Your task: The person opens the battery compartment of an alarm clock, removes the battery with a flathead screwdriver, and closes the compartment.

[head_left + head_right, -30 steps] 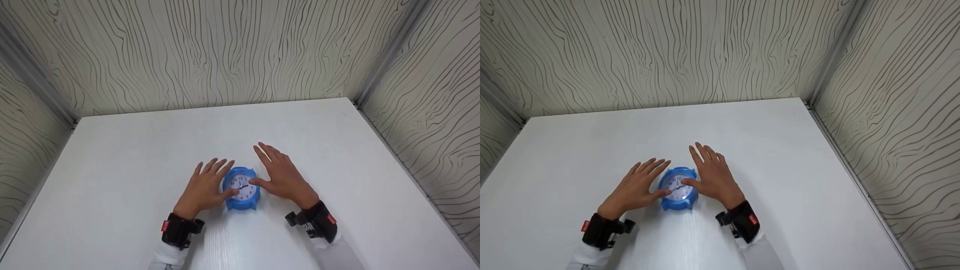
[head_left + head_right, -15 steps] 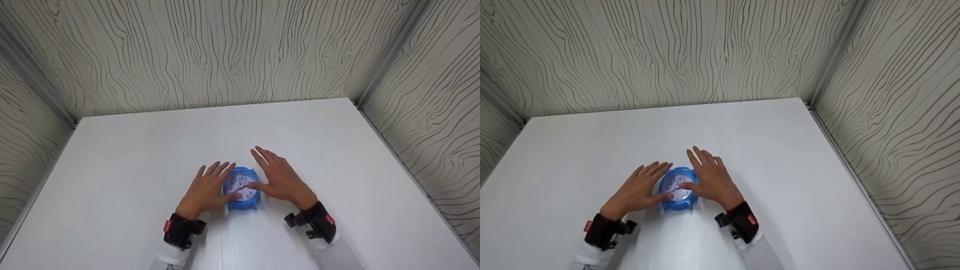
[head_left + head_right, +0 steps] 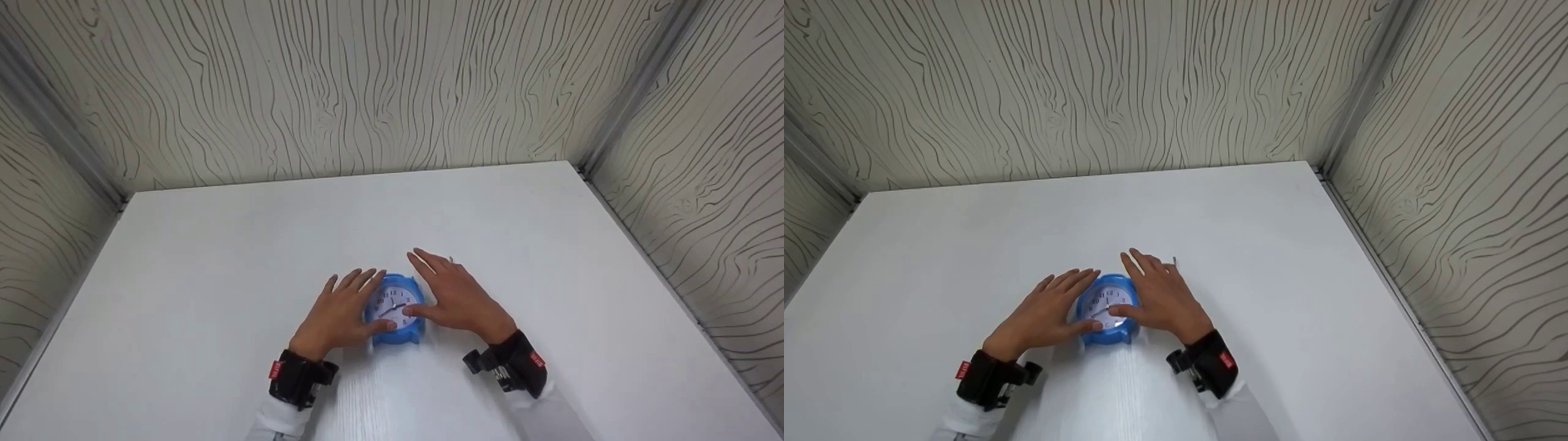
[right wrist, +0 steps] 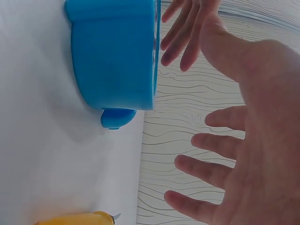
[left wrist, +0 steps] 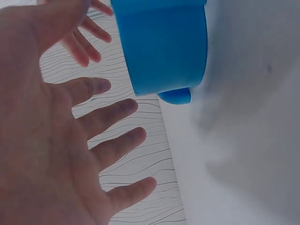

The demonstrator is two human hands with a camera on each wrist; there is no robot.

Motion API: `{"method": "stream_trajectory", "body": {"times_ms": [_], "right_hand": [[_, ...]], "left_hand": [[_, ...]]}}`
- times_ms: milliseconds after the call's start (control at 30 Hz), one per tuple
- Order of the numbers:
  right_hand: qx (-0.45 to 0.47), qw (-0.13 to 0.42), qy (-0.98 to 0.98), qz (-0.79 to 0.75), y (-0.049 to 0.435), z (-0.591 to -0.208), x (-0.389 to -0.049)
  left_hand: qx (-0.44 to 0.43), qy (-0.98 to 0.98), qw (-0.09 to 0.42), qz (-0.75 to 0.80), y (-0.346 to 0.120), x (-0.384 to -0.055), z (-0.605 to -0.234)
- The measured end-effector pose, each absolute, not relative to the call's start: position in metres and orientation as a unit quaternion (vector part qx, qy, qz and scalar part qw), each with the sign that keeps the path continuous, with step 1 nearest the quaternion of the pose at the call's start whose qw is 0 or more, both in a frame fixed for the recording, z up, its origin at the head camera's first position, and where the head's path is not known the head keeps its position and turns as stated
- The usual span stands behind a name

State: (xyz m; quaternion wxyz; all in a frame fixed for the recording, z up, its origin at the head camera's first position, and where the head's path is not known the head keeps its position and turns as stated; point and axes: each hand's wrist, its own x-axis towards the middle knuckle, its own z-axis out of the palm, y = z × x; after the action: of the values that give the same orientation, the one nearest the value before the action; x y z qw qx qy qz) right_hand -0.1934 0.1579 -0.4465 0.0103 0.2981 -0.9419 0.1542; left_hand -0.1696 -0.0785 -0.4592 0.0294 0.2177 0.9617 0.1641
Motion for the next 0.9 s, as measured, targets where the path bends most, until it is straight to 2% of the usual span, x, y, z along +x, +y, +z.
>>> {"method": "stream_trajectory", "body": {"times_ms": [367, 900], "right_hand": [[0.292, -0.032, -0.944, 0.150, 0.1532, -0.4481, -0.1903], [0.296, -0.057, -0.943, 0.141, 0.1499, -0.4516, -0.1888]], "left_hand": [[0.230, 0.959, 0.037, 0.161, -0.0765, -0.1688, -0.4605], [0.237, 0.956, 0.045, 0.164, -0.0748, -0.1676, -0.4628]]}}
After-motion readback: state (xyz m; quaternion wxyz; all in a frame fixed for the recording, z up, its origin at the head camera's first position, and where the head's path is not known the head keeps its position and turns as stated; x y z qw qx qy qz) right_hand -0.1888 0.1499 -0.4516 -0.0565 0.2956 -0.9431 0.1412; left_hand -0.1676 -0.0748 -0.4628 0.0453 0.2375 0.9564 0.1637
